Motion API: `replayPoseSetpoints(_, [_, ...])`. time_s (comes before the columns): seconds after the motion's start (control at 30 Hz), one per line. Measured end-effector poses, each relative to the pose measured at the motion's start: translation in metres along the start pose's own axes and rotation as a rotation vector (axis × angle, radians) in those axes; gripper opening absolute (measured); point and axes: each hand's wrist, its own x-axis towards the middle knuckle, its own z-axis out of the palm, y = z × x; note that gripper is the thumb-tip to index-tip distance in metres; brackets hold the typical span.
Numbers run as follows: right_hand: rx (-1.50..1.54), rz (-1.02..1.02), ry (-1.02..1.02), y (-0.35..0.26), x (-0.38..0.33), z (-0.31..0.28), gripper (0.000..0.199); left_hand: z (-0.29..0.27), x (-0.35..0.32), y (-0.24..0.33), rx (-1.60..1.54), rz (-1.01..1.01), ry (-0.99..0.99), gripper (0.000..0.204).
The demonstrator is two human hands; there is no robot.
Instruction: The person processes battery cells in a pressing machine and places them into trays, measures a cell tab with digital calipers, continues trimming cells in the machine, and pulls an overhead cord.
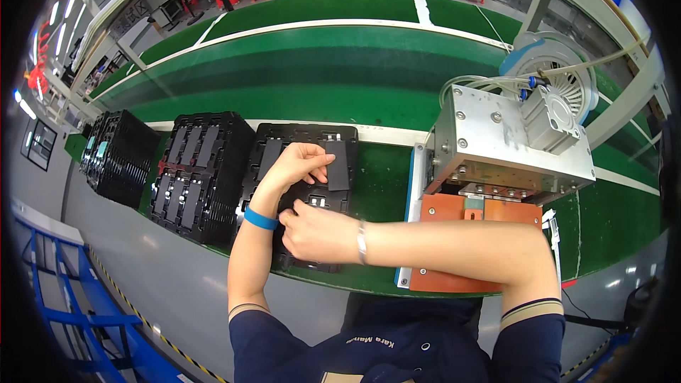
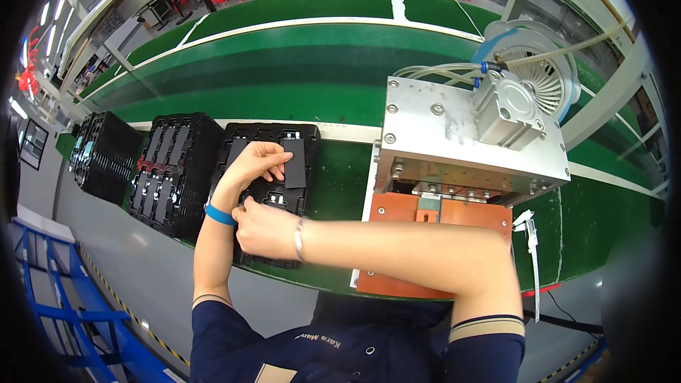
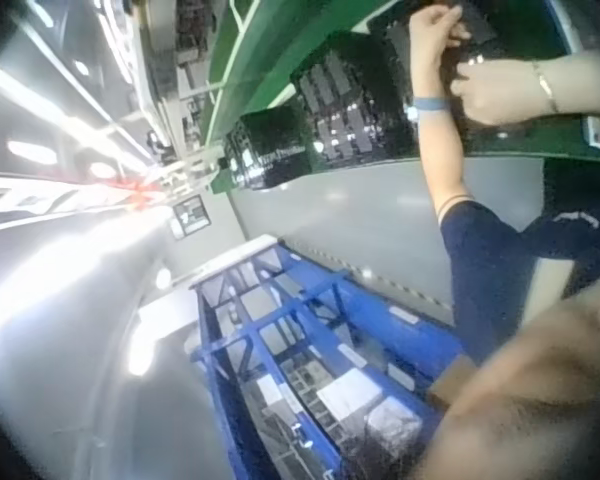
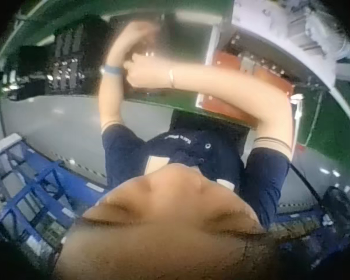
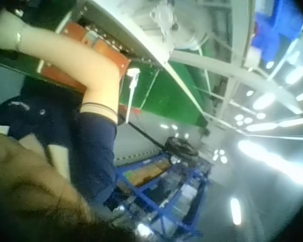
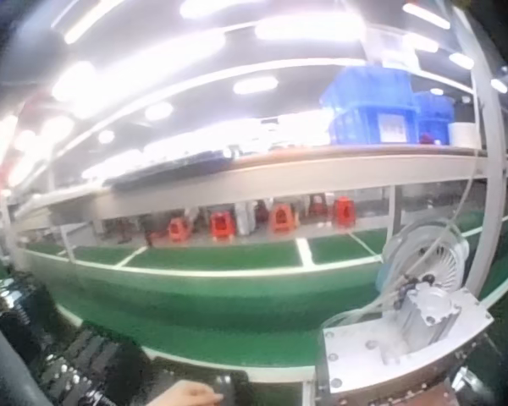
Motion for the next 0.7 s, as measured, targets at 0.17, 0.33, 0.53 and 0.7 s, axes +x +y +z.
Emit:
replayPoseSetpoints(0.17, [0.012, 0.057, 0.185, -0.012, -0.088, -0.090, 0.024, 0.018, -0.002, 0.015, 0.166, 0.040, 0.079, 0.025])
replayPoseSetpoints(0.33, [-0.029, 0.383, 0.241, -0.033, -0.191, -0.122, 0.038, 0.023, -0.004, 0.018, 0.272, 0.148, 0.249, 0.024])
replayPoseSetpoints(0.53, [0.061, 0.817, 0.149, -0.057, -0.265, -0.129, 0.032, 0.056, -0.039, 0.065, 0.402, 0.673, 0.575, 0.017])
replayPoseSetpoints(0.7, [0.117, 0.935, 0.097, -0.064, -0.267, -0.120, 0.032, 0.146, -0.064, 0.103, 0.627, 1.375, 0.175, 0.020])
